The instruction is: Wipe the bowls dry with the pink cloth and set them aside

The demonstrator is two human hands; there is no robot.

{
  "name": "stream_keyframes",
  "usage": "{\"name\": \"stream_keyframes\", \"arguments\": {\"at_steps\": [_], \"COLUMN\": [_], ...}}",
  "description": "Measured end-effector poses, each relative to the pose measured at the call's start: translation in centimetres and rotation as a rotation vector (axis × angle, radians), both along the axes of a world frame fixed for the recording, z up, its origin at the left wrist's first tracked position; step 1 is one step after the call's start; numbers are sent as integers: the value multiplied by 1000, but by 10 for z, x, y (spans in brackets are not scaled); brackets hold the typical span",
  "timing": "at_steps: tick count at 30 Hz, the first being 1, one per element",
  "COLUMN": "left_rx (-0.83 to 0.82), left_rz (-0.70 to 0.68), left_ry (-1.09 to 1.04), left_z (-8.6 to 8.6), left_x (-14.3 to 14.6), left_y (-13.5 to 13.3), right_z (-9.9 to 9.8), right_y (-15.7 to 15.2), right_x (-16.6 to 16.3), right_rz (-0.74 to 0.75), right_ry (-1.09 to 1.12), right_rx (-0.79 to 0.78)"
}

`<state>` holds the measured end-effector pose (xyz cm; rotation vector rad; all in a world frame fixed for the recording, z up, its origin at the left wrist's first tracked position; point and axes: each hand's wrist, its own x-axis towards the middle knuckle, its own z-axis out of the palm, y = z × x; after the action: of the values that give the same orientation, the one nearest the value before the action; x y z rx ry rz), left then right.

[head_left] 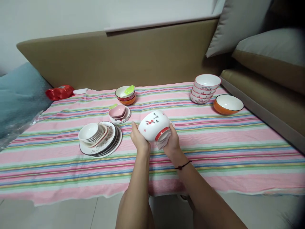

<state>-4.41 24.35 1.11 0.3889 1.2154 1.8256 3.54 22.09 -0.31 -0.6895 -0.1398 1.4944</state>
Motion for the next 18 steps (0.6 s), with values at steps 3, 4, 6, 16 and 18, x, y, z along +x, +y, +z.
{"name": "stream_keyframes", "arguments": {"at_steps": [3,4,6,16,18], "left_rx": [-56,-36,53,-123,-130], "left_rz": [-125,-159,-206,-184,-159], "left_ry": [285,398,591,573,552], "left_z": [2,3,5,-2,-4], "left_x": [2,2,2,-1,-4], "left_y": [-4,-6,-9,-8,-5], "right_z": [-7,-9,-11,-1,8], "right_y": [7,9,14,6,-3], "right_x": [8,12,20,13,10], "right_rz": [22,21,-10,-222,-188], "right_ry": [51,54,35,-622,-858], "right_rx": [-104,-113,-109,335,491]}}
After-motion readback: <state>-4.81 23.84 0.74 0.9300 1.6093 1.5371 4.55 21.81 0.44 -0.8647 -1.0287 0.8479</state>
